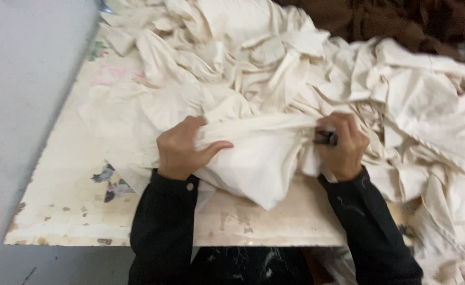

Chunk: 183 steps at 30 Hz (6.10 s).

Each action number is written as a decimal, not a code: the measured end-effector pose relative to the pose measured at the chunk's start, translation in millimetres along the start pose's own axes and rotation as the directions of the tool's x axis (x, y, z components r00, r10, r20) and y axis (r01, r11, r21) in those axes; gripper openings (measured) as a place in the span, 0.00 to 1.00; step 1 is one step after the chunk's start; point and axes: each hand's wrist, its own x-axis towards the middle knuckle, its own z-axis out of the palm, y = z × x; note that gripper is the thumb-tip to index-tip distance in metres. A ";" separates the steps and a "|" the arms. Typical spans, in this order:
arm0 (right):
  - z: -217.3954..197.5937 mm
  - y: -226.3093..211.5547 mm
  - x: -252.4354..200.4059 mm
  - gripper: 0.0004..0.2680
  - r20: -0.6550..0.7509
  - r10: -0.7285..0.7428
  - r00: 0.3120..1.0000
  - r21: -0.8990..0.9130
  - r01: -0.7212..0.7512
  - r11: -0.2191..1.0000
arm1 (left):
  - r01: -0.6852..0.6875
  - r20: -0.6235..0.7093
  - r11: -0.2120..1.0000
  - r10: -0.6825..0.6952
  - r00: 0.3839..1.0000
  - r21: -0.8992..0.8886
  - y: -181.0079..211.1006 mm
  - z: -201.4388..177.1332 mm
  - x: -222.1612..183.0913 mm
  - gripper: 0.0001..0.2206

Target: Trimming excess threads from white fabric garments using thread nippers in a production environment.

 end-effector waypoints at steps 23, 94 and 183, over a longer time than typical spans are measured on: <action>-29.0 40.8 -3.5 0.07 0.506 0.422 0.752 0.810 -0.583 0.069 | 0.586 0.383 0.222 -0.572 0.725 -0.779 -5.1 -12.1 -0.5 0.18; -7.4 -40.8 -3.1 0.03 0.489 0.389 0.781 0.648 -0.624 0.437 | 0.733 0.627 0.579 -0.433 0.647 -0.356 77.9 55.6 -30.6 0.08; -342.6 18.7 -387.6 0.25 0.368 0.708 0.603 0.098 -0.782 0.615 | 0.272 0.600 0.940 -0.340 0.724 0.205 64.9 59.6 -32.2 0.34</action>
